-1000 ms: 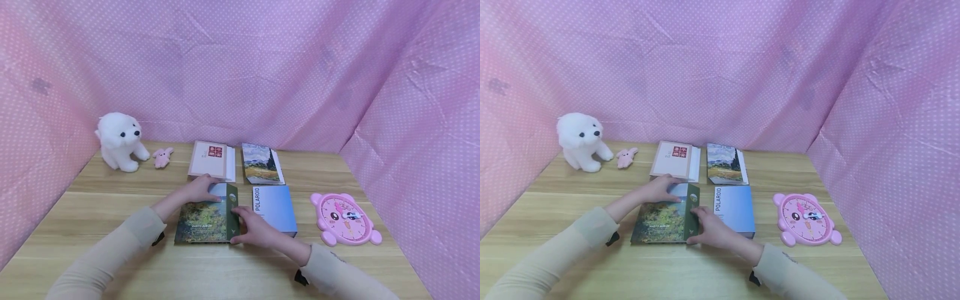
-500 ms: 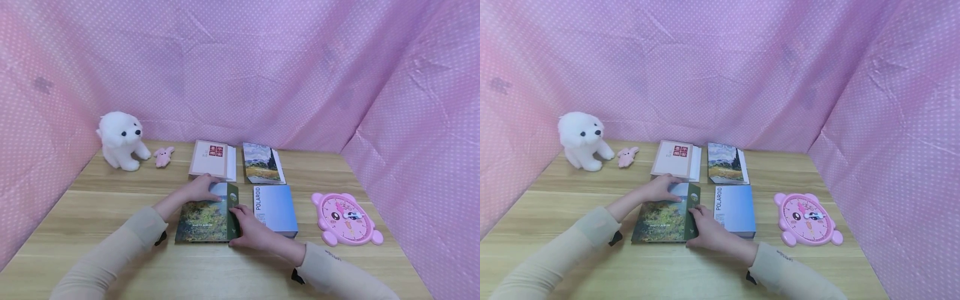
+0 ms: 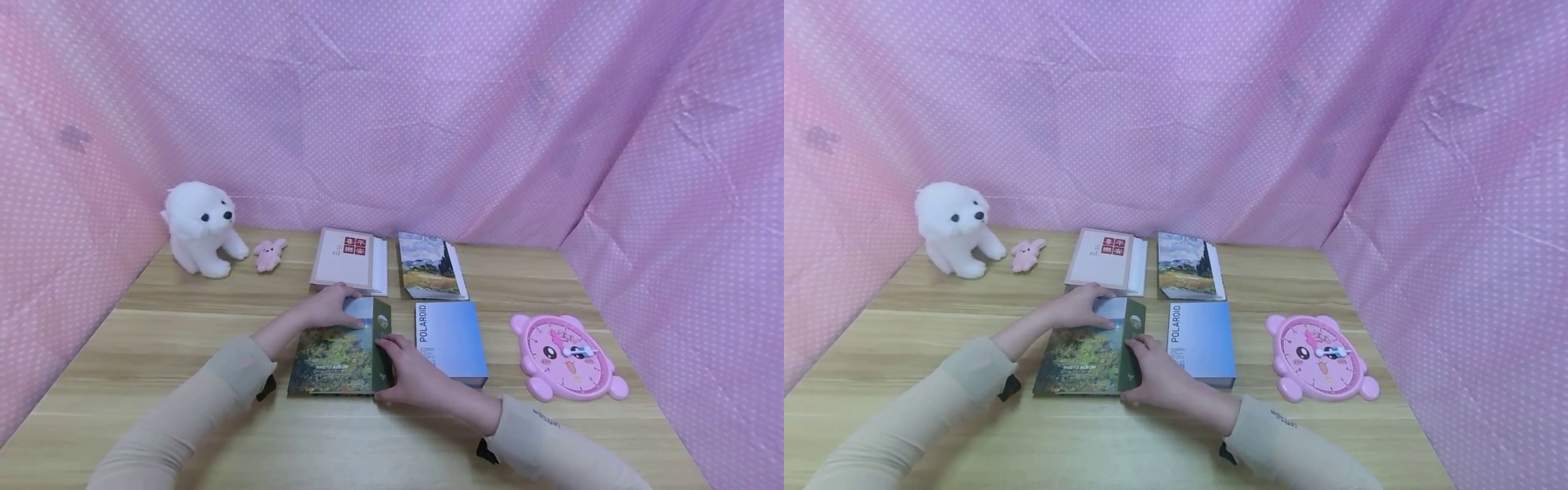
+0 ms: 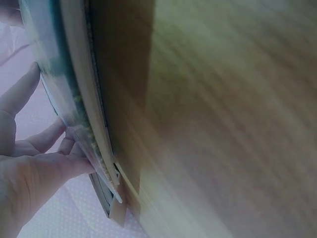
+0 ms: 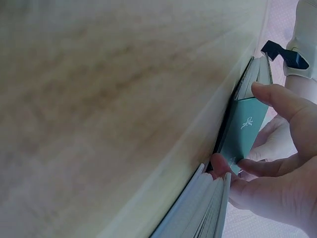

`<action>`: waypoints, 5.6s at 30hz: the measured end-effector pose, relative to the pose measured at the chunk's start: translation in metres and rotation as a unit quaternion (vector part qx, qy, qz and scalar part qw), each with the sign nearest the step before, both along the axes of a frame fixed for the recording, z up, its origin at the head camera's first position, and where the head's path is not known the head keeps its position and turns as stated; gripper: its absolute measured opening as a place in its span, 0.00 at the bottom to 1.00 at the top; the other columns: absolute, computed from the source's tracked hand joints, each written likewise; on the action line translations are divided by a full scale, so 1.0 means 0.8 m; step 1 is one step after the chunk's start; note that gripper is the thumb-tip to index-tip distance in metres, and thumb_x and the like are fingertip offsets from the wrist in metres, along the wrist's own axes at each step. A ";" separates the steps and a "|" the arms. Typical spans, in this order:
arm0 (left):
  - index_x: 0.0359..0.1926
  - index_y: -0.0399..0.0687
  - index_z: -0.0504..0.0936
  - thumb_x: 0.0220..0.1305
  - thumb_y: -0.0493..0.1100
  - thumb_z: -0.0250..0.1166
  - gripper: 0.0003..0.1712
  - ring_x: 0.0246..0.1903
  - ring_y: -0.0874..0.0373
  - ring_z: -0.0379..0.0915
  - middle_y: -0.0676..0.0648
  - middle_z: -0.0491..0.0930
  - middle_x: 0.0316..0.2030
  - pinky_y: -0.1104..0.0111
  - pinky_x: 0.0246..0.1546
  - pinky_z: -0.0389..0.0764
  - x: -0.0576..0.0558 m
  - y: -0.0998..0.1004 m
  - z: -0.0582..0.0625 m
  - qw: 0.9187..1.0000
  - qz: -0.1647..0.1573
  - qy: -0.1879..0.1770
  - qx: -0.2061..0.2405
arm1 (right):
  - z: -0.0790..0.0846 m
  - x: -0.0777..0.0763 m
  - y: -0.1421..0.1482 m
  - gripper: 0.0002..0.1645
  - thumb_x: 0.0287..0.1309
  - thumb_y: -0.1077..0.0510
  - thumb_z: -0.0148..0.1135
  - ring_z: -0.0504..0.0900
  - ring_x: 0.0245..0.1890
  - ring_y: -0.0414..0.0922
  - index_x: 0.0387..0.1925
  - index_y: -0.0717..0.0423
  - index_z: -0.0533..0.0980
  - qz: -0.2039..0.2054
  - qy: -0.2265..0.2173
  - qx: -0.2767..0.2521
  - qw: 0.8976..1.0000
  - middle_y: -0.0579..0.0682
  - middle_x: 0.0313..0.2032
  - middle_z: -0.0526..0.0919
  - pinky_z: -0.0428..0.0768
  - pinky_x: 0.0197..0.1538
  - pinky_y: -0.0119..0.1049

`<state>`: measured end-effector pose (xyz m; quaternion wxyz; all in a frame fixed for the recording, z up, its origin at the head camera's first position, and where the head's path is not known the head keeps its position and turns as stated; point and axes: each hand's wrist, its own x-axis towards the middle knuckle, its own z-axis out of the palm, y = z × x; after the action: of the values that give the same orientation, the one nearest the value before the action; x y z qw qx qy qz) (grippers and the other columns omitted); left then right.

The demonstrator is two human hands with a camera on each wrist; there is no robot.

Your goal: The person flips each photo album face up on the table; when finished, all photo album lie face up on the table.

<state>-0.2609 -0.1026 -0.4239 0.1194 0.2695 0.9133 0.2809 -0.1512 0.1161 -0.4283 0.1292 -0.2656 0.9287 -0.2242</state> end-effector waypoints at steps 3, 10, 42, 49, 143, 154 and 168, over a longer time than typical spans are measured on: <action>0.51 0.41 0.79 0.50 0.55 0.73 0.32 0.43 0.55 0.72 0.45 0.79 0.46 0.63 0.43 0.74 0.000 0.000 -0.002 1.000 0.006 -0.001 0.001 | 0.001 0.001 0.000 0.55 0.41 0.44 0.75 0.69 0.60 0.50 0.68 0.58 0.60 0.002 0.003 0.002 1.000 0.58 0.64 0.63 0.75 0.59 0.40; 0.52 0.42 0.78 0.50 0.54 0.73 0.31 0.42 0.56 0.72 0.46 0.78 0.47 0.63 0.43 0.75 0.002 -0.004 -0.003 0.998 0.022 -0.036 0.044 | 0.005 0.005 0.005 0.54 0.43 0.41 0.73 0.68 0.60 0.49 0.68 0.56 0.60 0.010 0.026 0.011 1.000 0.57 0.65 0.62 0.76 0.58 0.40; 0.58 0.42 0.72 0.54 0.51 0.71 0.33 0.53 0.49 0.71 0.43 0.76 0.50 0.55 0.58 0.72 0.003 -0.007 0.013 0.979 0.059 -0.072 0.183 | 0.034 -0.003 0.025 0.46 0.40 0.44 0.76 0.69 0.61 0.46 0.61 0.55 0.69 0.035 0.156 -0.121 0.980 0.47 0.65 0.64 0.78 0.55 0.39; 0.58 0.41 0.72 0.55 0.47 0.70 0.31 0.53 0.46 0.72 0.40 0.76 0.51 0.56 0.55 0.75 0.001 -0.005 0.016 0.973 0.056 -0.071 0.212 | 0.036 -0.008 0.026 0.46 0.39 0.46 0.77 0.70 0.60 0.46 0.61 0.55 0.70 0.054 0.184 -0.154 0.969 0.47 0.64 0.66 0.80 0.52 0.40; 0.71 0.37 0.54 0.60 0.51 0.66 0.47 0.54 0.45 0.74 0.33 0.64 0.65 0.53 0.58 0.72 0.024 -0.109 0.013 0.976 0.014 -0.126 0.174 | 0.006 -0.012 -0.002 0.56 0.44 0.35 0.70 0.67 0.63 0.54 0.71 0.37 0.51 0.077 0.026 -0.021 0.996 0.52 0.73 0.48 0.76 0.57 0.45; 0.70 0.31 0.53 0.57 0.49 0.68 0.49 0.57 0.39 0.70 0.29 0.56 0.67 0.53 0.57 0.73 0.021 -0.121 -0.009 0.975 -0.006 -0.159 0.153 | 0.003 -0.015 -0.003 0.52 0.45 0.40 0.72 0.61 0.68 0.53 0.70 0.45 0.58 0.093 0.045 0.023 0.994 0.53 0.72 0.52 0.68 0.65 0.47; 0.71 0.38 0.52 0.51 0.43 0.71 0.52 0.59 0.38 0.68 0.29 0.63 0.64 0.54 0.57 0.74 0.014 -0.133 -0.010 0.969 0.016 -0.196 0.152 | 0.005 -0.012 -0.002 0.47 0.48 0.41 0.70 0.62 0.68 0.50 0.68 0.43 0.62 0.104 0.034 0.029 0.994 0.47 0.72 0.54 0.69 0.65 0.46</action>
<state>-0.2495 -0.2087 -0.4319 0.2492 0.2090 0.8228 0.4660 -0.1610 0.1143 -0.4244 0.1277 -0.3640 0.9062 -0.1734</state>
